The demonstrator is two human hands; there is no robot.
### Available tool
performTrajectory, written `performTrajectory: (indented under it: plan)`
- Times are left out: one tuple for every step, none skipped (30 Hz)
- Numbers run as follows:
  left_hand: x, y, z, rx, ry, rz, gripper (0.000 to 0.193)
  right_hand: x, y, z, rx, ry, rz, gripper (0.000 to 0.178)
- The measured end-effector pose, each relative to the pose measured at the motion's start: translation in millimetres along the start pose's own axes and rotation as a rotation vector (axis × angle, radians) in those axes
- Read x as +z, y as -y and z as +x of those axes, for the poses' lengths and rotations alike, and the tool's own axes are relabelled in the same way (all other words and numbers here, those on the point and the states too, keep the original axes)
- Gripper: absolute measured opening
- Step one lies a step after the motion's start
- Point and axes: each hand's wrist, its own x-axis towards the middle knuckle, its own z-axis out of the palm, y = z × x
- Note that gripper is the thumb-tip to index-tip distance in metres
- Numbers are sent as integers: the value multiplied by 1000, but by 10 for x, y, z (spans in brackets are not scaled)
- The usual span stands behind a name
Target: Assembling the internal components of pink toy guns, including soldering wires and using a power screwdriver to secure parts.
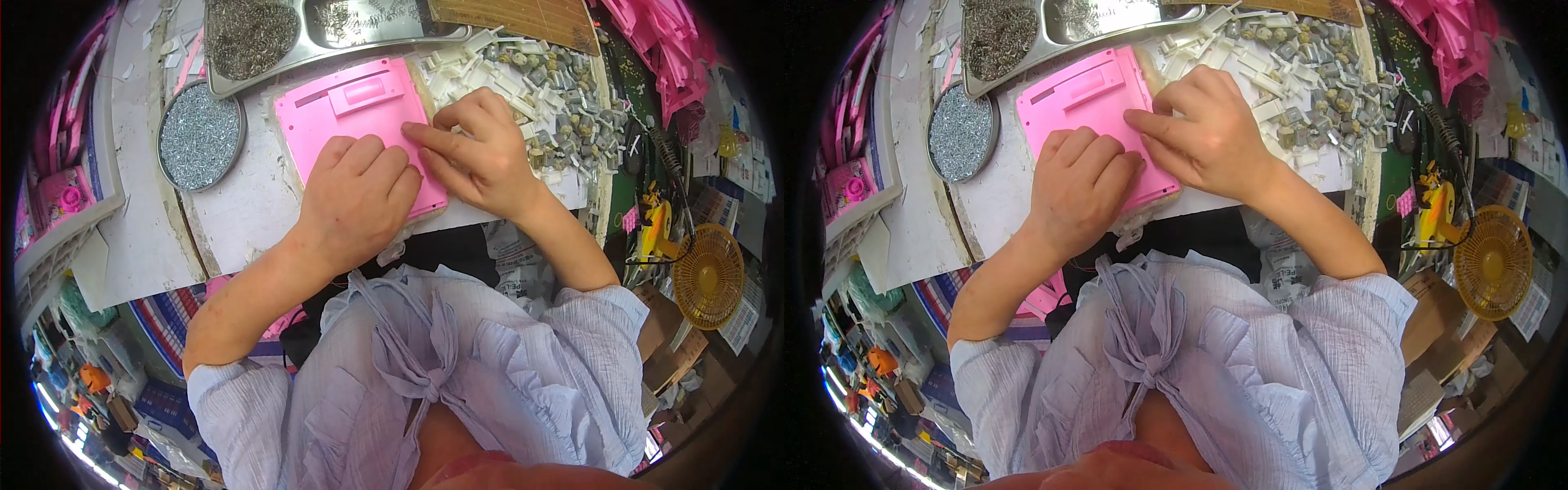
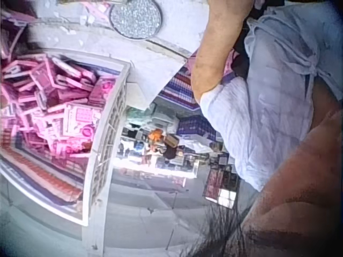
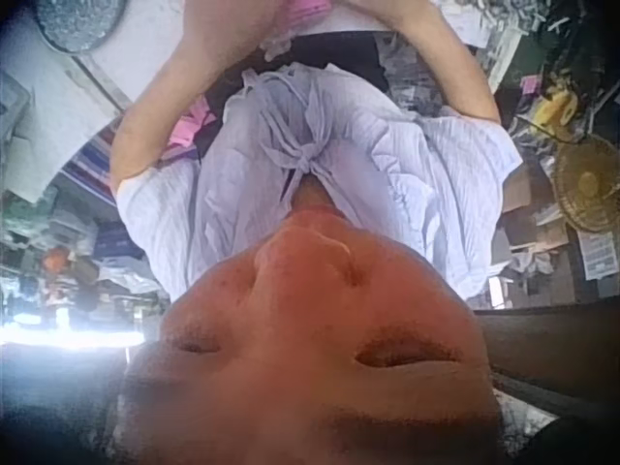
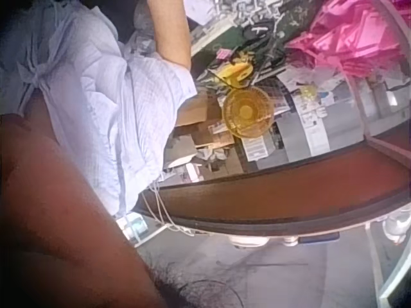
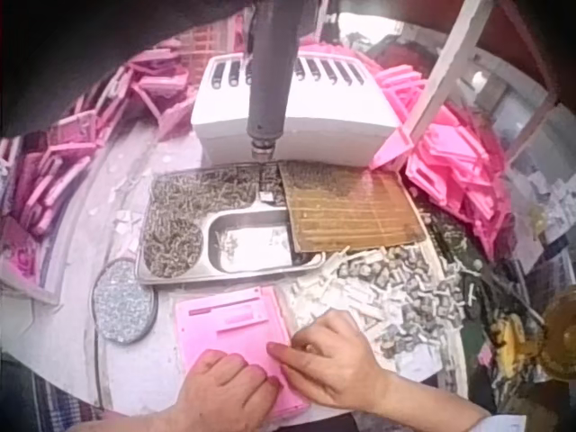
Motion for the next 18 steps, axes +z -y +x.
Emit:
performTrajectory:
  plan:
    - [2, 0, -8, -6, -3, -5, 15, 7, 7, -12, 5, 3, -16, 30]
    - [5, -2, -16, -16, -6, -8, 15, 12, 12, -24, 7, 8, -28, 29]
    - [6, 2, -17, -19, -10, -10, 16, 9, 13, -30, 15, -7, -30, 29]
    - [5, 7, -17, -21, -13, -12, 16, 3, 12, -34, 24, -22, -33, 28]
    - [6, 8, -15, -22, -16, -16, 16, -10, 15, -42, 34, -36, -38, 28]
    - [10, 12, -12, -21, -17, -23, 17, -22, 7, -48, 36, -46, -31, 27]
    - [17, 16, -7, -20, -18, -31, 18, -35, -11, -51, 40, -56, -25, 27]
    - [13, 16, -3, -19, -17, -38, 18, -49, -27, -48, 43, -68, -17, 27]
    - [2, 9, 4, -10, -4, -25, 19, -66, -45, -44, 38, -74, -20, 27]
    - [-14, 3, 15, -1, 8, -13, 19, -87, -68, -37, 33, -81, -23, 27]
    - [-26, -8, 16, 7, 22, -2, 19, -102, -84, -39, 30, -86, -24, 27]
    - [-44, -18, 22, 26, 44, 20, 20, -123, -97, -34, 26, -91, -28, 27]
    - [-67, -27, 33, 45, 65, 43, 21, -149, -109, -23, 22, -96, -31, 27]
    - [-82, -29, 47, 67, 84, 64, 23, -180, -115, -7, 19, -101, -38, 27]
    - [-87, -29, 55, 84, 92, 65, 24, -208, -110, 8, 42, -104, -50, 24]
    - [-86, -24, 63, 100, 99, 65, 26, -249, -102, 21, 35, -89, -50, 25]
    - [-95, -21, 71, 114, 107, 71, 27, -294, -100, 46, 23, -76, -48, 25]
    - [-110, -18, 83, 126, 120, 57, 28, -339, -94, 89, 10, -63, -45, 26]
